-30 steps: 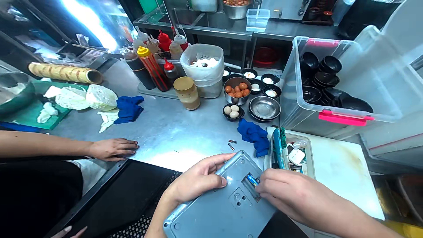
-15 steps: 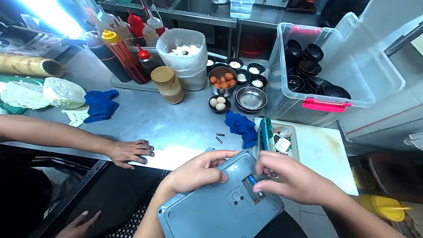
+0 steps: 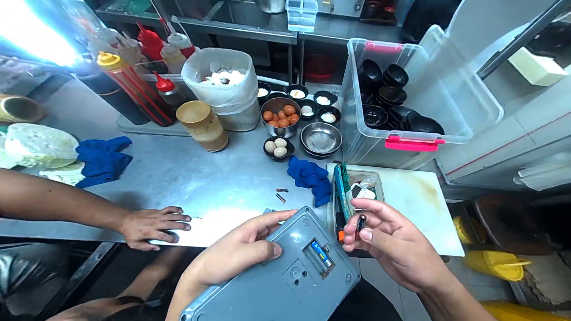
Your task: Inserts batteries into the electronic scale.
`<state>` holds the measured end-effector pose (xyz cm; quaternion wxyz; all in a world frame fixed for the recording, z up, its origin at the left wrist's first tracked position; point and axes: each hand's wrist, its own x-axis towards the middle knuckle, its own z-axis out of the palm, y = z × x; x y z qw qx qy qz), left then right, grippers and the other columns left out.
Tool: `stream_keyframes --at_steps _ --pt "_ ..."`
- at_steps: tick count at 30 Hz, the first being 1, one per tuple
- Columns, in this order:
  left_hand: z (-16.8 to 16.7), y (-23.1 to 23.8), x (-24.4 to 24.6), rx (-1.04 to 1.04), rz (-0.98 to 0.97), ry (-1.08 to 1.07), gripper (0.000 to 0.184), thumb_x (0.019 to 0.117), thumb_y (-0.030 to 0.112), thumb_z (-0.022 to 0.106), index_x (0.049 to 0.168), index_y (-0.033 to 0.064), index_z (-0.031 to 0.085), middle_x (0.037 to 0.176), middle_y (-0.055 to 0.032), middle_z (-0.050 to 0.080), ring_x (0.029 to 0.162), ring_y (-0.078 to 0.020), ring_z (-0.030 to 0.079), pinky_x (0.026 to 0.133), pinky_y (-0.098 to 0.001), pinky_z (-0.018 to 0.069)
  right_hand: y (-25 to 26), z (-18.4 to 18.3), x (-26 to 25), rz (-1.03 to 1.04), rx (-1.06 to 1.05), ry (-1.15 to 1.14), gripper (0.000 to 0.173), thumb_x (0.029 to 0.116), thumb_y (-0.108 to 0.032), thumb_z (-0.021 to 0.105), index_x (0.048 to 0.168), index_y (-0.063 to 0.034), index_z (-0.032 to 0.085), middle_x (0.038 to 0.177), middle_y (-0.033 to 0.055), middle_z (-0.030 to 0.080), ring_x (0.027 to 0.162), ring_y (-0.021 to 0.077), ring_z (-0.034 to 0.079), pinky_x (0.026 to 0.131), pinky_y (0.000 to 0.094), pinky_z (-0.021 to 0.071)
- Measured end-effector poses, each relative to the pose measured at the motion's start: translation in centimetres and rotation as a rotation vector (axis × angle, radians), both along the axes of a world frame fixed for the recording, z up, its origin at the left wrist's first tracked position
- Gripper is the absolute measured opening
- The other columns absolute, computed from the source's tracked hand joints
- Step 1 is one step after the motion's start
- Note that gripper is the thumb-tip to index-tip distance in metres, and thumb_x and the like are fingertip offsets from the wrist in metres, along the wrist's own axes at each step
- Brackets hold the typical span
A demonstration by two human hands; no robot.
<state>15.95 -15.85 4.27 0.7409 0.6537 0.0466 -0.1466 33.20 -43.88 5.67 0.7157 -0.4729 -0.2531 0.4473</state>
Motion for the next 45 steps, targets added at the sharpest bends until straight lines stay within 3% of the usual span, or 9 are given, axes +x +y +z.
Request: stream_keyframes --at_steps 5,8,10,15,18,25,36,41,45 --pt "0.0 -0.1 0.2 0.004 0.003 0.003 0.062 0.0915 0.019 0.06 0.152 0.0241 0.05 0.123 -0.0113 0.07 0.102 -0.0205 0.071 0.086 -0.0354 0.061 0.0 -0.3 -0.3 -0.102 -0.012 -0.282 0.023 0.1014 -0.017 0.065 0.123 -0.0098 0.066 0.111 0.0158 0.073 0.102 0.023 0.071 0.092 0.0359 0.0586" --pt "0.3 -0.3 0.3 -0.005 0.009 0.041 0.061 0.0918 0.018 0.059 0.151 0.0249 0.051 0.122 -0.0111 0.07 0.099 -0.0189 0.071 0.082 -0.0333 0.0614 1.0 -0.2 -1.3 -0.159 -0.006 -0.452 0.017 0.1005 -0.017 0.066 0.117 -0.0129 0.069 0.122 0.0106 0.067 0.1 0.0214 0.07 0.087 0.0369 0.0618" --pt "0.5 -0.5 0.5 0.014 0.021 0.06 0.06 0.0918 0.018 0.059 0.151 0.0258 0.052 0.12 -0.0104 0.071 0.096 -0.0177 0.072 0.079 -0.0316 0.0613 1.5 -0.4 -2.0 -0.169 -0.029 -0.619 0.017 0.0998 -0.016 0.065 0.116 -0.0127 0.07 0.116 0.0077 0.065 0.099 0.0202 0.069 0.084 0.0379 0.0635" --pt "1.1 -0.6 0.5 0.043 0.025 0.061 0.06 0.0915 0.019 0.059 0.151 0.0255 0.052 0.116 -0.0092 0.072 0.093 -0.017 0.072 0.077 -0.0308 0.0616 2.3 -1.4 -2.9 -0.126 -0.09 -0.994 0.021 0.1001 -0.019 0.065 0.119 -0.0132 0.071 0.103 -0.0039 0.072 0.102 0.0116 0.065 0.093 0.0353 0.0569" --pt "1.2 -0.6 0.4 0.051 0.025 0.07 0.06 0.0912 0.019 0.059 0.151 0.0259 0.051 0.115 -0.0096 0.072 0.092 -0.0179 0.072 0.076 -0.0315 0.0617 2.5 -1.9 -3.0 -0.104 -0.07 -1.064 0.015 0.0983 -0.018 0.069 0.111 -0.0125 0.074 0.105 -0.0049 0.074 0.104 0.0099 0.064 0.095 0.0326 0.0529" --pt "2.0 -1.0 0.6 0.077 0.019 0.083 0.06 0.0921 0.018 0.059 0.151 0.0269 0.052 0.112 -0.0087 0.073 0.09 -0.0183 0.072 0.075 -0.0323 0.0623 2.7 -1.8 -2.3 -0.009 -0.048 -1.17 0.016 0.0989 -0.019 0.068 0.113 -0.0139 0.075 0.103 -0.0054 0.071 0.104 0.0103 0.062 0.093 0.0314 0.0517" --pt "1.8 -1.0 0.6 0.08 -0.048 0.032 0.062 0.091 0.015 0.058 0.152 0.023 0.051 0.115 -0.0072 0.073 0.095 -0.0166 0.072 0.079 -0.0315 0.0621 1.6 -3.5 -2.8 -0.04 -0.072 -1.315 0.021 0.1017 -0.035 0.064 0.119 -0.0278 0.074 0.095 -0.0021 0.052 0.094 0.01 0.051 0.084 0.0274 0.045" --pt "2.4 -1.2 0.8 0.112 -0.046 0.088 0.062 0.0911 0.016 0.059 0.151 0.0252 0.051 0.117 -0.0065 0.073 0.095 -0.0175 0.073 0.08 -0.0332 0.0628 1.1 -4.1 -2.7 -0.067 -0.037 -1.395 0.021 0.1022 -0.034 0.063 0.118 -0.0285 0.074 0.098 0.0 0.056 0.099 0.0134 0.053 0.088 0.0305 0.0457" --pt "2.3 -0.8 0.7 0.089 -0.008 0.089 0.059 0.0922 0.015 0.056 0.151 0.0247 0.052 0.114 -0.0076 0.073 0.091 -0.0164 0.072 0.076 -0.0309 0.0617 1.0 -3.8 -2.3 -0.046 -0.06 -1.411 0.028 0.1051 -0.037 0.056 0.128 -0.0307 0.071 0.104 0.0008 0.059 0.102 0.0145 0.055 0.091 0.0341 0.0467"
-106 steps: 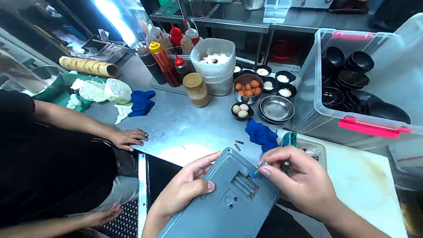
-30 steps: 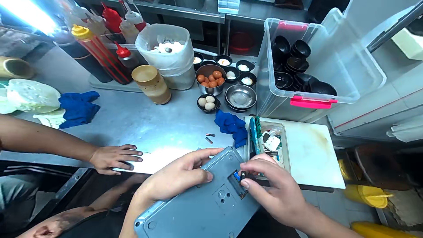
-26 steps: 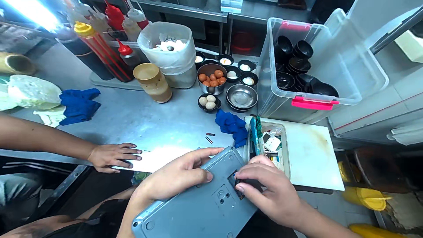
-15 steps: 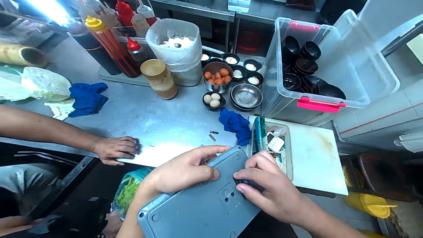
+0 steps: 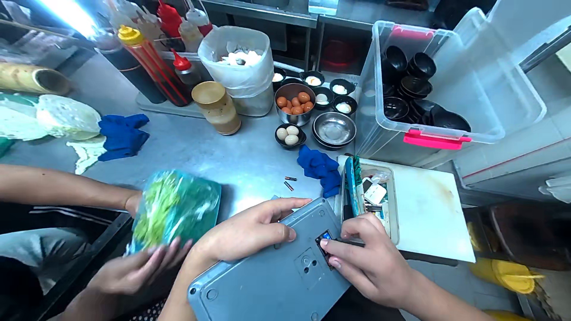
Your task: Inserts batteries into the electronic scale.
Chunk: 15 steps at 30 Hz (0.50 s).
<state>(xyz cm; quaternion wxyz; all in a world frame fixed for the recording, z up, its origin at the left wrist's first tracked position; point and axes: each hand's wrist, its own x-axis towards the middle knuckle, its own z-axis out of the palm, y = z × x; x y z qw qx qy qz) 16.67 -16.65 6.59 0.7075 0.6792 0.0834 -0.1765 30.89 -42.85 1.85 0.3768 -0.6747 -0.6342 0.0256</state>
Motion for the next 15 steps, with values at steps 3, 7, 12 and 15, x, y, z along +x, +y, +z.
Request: stream_keyframes --at_steps 3,7,12,15 --pt "0.3 0.7 -0.9 -0.049 0.11 -0.059 0.06 0.0905 0.011 0.055 0.15 0.0211 0.053 0.114 -0.0108 0.073 0.09 -0.0175 0.072 0.074 -0.0306 0.0622 0.0 -0.2 0.2 -0.088 0.079 0.143 0.031 0.1055 -0.034 0.053 0.13 -0.0251 0.069 0.107 0.0002 0.06 0.099 0.0112 0.057 0.087 0.0321 0.051" --pt "1.1 1.2 -2.5 0.097 0.352 -0.09 0.064 0.0873 0.009 0.058 0.15 0.0241 0.054 0.11 -0.0088 0.075 0.086 -0.0186 0.074 0.071 -0.0305 0.0627 0.7 -0.8 -1.0 -0.268 0.083 0.398 0.034 0.1057 -0.033 0.053 0.13 -0.0153 0.068 0.111 0.003 0.062 0.094 0.009 0.061 0.077 0.0258 0.0553" --pt "2.6 -1.4 -1.5 0.675 0.559 0.044 0.069 0.0852 0.032 0.067 0.152 0.0339 0.049 0.11 0.0031 0.074 0.087 -0.0133 0.074 0.073 -0.0414 0.0646 4.5 -1.0 -3.2 -0.086 -0.233 1.039 0.066 0.1056 -0.054 0.044 0.16 -0.0182 0.036 0.163 0.0122 0.032 0.133 0.0251 0.056 0.093 0.0438 0.0618" --pt "2.7 -5.6 0.5 1.015 0.535 -0.025 0.076 0.0904 0.047 0.067 0.158 0.0228 0.041 0.117 -0.007 0.07 0.088 -0.023 0.072 0.073 -0.0529 0.061 7.3 -0.9 -3.4 0.023 -0.139 1.494 0.076 0.1008 -0.069 0.04 0.161 -0.0232 0.03 0.159 0.0053 0.041 0.137 0.0243 0.052 0.101 0.0498 0.0555"
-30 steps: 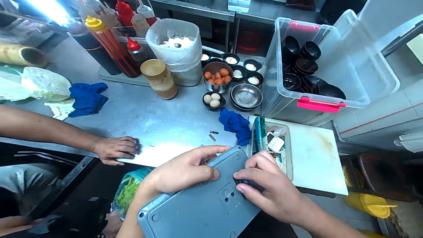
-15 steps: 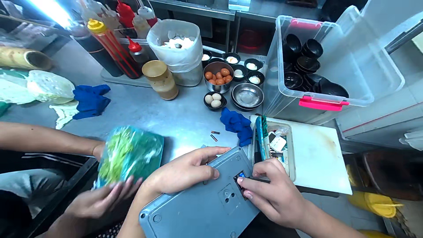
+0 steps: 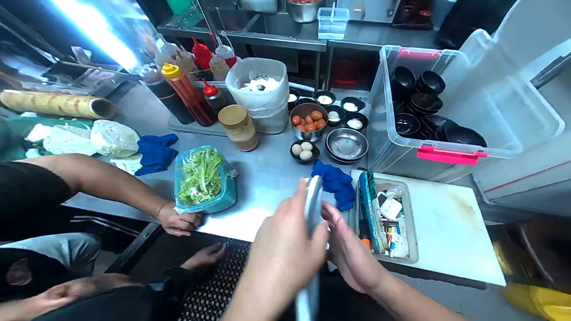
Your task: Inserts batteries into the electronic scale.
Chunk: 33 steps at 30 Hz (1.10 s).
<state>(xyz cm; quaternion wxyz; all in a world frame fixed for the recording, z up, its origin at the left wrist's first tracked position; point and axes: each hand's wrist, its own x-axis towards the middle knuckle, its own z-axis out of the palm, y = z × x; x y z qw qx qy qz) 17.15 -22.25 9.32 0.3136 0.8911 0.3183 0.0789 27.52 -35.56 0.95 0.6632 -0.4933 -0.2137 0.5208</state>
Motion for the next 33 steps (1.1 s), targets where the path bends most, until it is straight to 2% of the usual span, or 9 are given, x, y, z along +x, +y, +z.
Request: stream_keyframes --at_steps 3,5,8,12,16,19,22,25,33 --pt "0.2 -1.8 0.3 0.053 -0.115 -0.077 0.075 0.0956 0.067 0.052 0.157 0.0245 0.044 0.119 0.0006 0.069 0.088 -0.0136 0.069 0.071 -0.0415 0.0605 1.2 0.0 0.5 -0.139 0.203 0.32 0.065 0.1038 -0.064 0.036 0.134 -0.0124 0.059 0.118 0.0092 0.071 0.11 0.0162 0.069 0.096 0.0375 0.058" --pt "0.1 -0.7 -0.9 -0.089 -0.05 -0.255 0.059 0.0989 0.059 0.055 0.15 0.0298 0.053 0.112 0.0092 0.073 0.084 -0.0064 0.071 0.067 -0.0333 0.0617 1.8 -1.2 2.0 -0.109 0.375 0.481 0.063 0.1026 -0.063 0.042 0.129 -0.0112 0.065 0.115 0.0122 0.073 0.108 0.0186 0.071 0.096 0.0393 0.0586" --pt "-3.1 1.9 -2.9 -0.187 0.277 -0.548 0.045 0.0995 0.043 0.059 0.139 0.0211 0.06 0.103 0.0043 0.071 0.082 -0.0106 0.067 0.064 -0.0292 0.0568 2.1 -1.8 3.3 -0.017 0.562 0.61 0.054 0.1041 -0.056 0.046 0.132 -0.014 0.066 0.122 0.0102 0.072 0.113 0.0179 0.07 0.097 0.0395 0.059" --pt "-6.5 3.2 -3.8 -1.079 0.397 -0.747 0.047 0.105 0.041 0.05 0.145 0.0178 0.054 0.123 -0.0091 0.069 0.107 -0.0198 0.07 0.087 -0.0382 0.0604 2.3 -2.2 3.5 -0.004 0.553 0.5 0.049 0.1044 -0.054 0.048 0.129 -0.0168 0.068 0.118 0.006 0.074 0.109 0.0128 0.071 0.094 0.0345 0.0597" --pt "-7.2 2.3 -3.2 -1.617 0.437 -0.914 0.041 0.105 0.044 0.049 0.125 0.0107 0.063 0.107 -0.0173 0.073 0.095 -0.0266 0.075 0.081 -0.0459 0.0638 2.3 -1.2 1.9 -0.001 0.258 0.424 0.059 0.1033 -0.064 0.04 0.13 -0.0177 0.065 0.118 0.0062 0.073 0.109 0.0129 0.071 0.094 0.0347 0.0596" --pt "-8.7 2.7 -4.1 -1.684 0.434 -0.96 0.039 0.1035 0.04 0.056 0.127 0.0097 0.063 0.109 -0.0201 0.073 0.097 -0.0288 0.075 0.083 -0.0474 0.0634 2.1 -0.6 1.8 -0.102 -0.068 0.164 0.068 0.1083 -0.059 0.021 0.14 -0.0123 0.059 0.121 0.0153 0.069 0.108 0.0235 0.07 0.094 0.0433 0.0589" --pt "-10.1 3.0 -5.0 -1.654 0.4 -1.038 0.04 0.1005 0.039 0.062 0.13 0.0117 0.061 0.111 -0.0207 0.072 0.099 -0.0298 0.074 0.086 -0.0486 0.0626 -0.2 -0.9 2.3 0.097 -0.024 0.145 0.057 0.107 -0.046 0.045 0.156 -0.0181 0.038 0.134 0.0203 0.062 0.117 0.0322 0.066 0.1 0.0519 0.0553" --pt "-10.3 3.0 -5.1 -1.569 0.46 -1.044 0.039 0.1045 0.039 0.054 0.133 0.0121 0.058 0.113 -0.0202 0.072 0.1 -0.0296 0.074 0.085 -0.0482 0.0627 -2.1 -1.1 2.1 0.241 -0.03 0.119 0.087 0.0939 -0.019 0.071 0.163 -0.0238 0.018 0.138 0.0189 0.06 0.117 0.0329 0.067 0.096 0.0504 0.0582" --pt "-9.4 2.6 -4.4 -1.521 0.423 -1.028 0.041 0.1041 0.044 0.054 0.136 0.017 0.057 0.115 -0.0162 0.072 0.101 -0.0264 0.074 0.084 -0.0458 0.0632 -2.9 -1.6 1.5 0.186 0.0 0.101 0.094 0.0899 0.002 0.067 0.163 -0.0241 0.014 0.144 0.0207 0.054 0.122 0.0363 0.064 0.098 0.053 0.0578"
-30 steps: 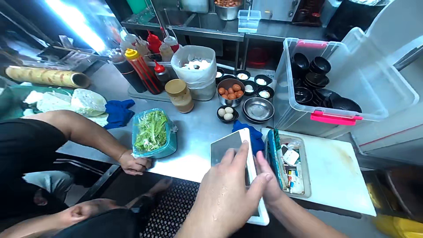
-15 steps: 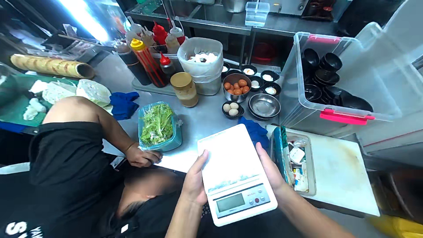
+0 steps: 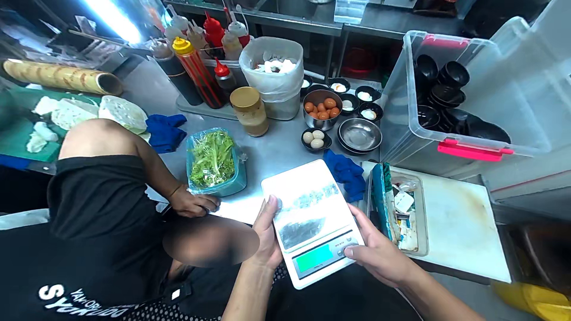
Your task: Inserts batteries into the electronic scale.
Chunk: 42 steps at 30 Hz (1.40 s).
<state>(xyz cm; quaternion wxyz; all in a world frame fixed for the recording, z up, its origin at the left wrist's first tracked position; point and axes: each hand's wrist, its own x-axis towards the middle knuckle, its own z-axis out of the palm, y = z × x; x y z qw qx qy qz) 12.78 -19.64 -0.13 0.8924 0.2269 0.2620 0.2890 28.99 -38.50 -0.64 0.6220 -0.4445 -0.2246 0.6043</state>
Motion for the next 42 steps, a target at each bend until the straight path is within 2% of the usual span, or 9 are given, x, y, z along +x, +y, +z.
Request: stream_keyframes --at_steps 3,6,11,18,31,42 --pt "0.3 -0.1 0.2 0.0 -0.007 -0.026 0.051 0.1021 0.055 0.051 0.13 0.0142 0.064 0.115 -0.0159 0.072 0.102 -0.0257 0.073 0.087 -0.046 0.0627 -0.3 0.0 -0.1 -0.015 0.026 0.013 0.094 0.0897 -0.001 0.068 0.163 -0.0225 0.013 0.145 0.0204 0.053 0.123 0.036 0.063 0.099 0.0532 0.0569" --pt "0.3 -0.1 0.2 0.015 -0.033 -0.089 0.056 0.1008 0.059 0.05 0.131 0.0139 0.063 0.118 -0.0162 0.072 0.105 -0.0262 0.073 0.089 -0.0468 0.0619 -0.6 0.0 -0.1 -0.014 0.044 0.017 0.094 0.0896 -0.001 0.068 0.163 -0.0218 0.014 0.147 0.0203 0.052 0.125 0.036 0.062 0.101 0.0533 0.0561" --pt "0.5 -0.4 0.1 0.013 -0.034 -0.084 0.055 0.1036 0.058 0.044 0.131 0.0145 0.063 0.118 -0.0155 0.072 0.106 -0.0258 0.072 0.089 -0.0468 0.062 -0.8 0.0 -0.4 -0.003 0.06 0.009 0.094 0.0886 0.002 0.065 0.163 -0.0203 0.012 0.147 0.0203 0.051 0.125 0.0358 0.062 0.1 0.0531 0.0563" --pt "0.4 -0.5 0.0 -0.013 -0.028 -0.079 0.063 0.104 0.063 0.036 0.133 0.0143 0.062 0.119 -0.0171 0.071 0.106 -0.0276 0.072 0.088 -0.0485 0.0618 -0.7 -0.1 -0.3 0.029 0.082 0.001 0.094 0.0891 0.002 0.064 0.164 -0.0195 0.011 0.148 0.0204 0.05 0.126 0.0355 0.061 0.102 0.0529 0.0557" --pt "0.1 -0.5 -0.9 -0.023 -0.009 -0.097 0.062 0.1048 0.062 0.034 0.134 0.0144 0.062 0.121 -0.0172 0.07 0.109 -0.0278 0.071 0.091 -0.0491 0.0607 -0.4 -0.7 -0.8 0.046 0.066 -0.041 0.095 0.0878 0.006 0.061 0.163 -0.0194 0.011 0.147 0.019 0.052 0.125 0.0333 0.062 0.101 0.0494 0.0568" --pt "0.2 -0.8 -0.8 -0.019 -0.006 -0.08 0.062 0.1058 0.061 0.032 0.134 0.0142 0.061 0.121 -0.0171 0.07 0.108 -0.0281 0.071 0.09 -0.0493 0.061 -0.5 -0.9 -0.9 0.028 0.055 -0.067 0.094 0.087 0.006 0.062 0.163 -0.0187 0.013 0.147 0.019 0.052 0.124 0.0337 0.062 0.101 0.0508 0.0569"
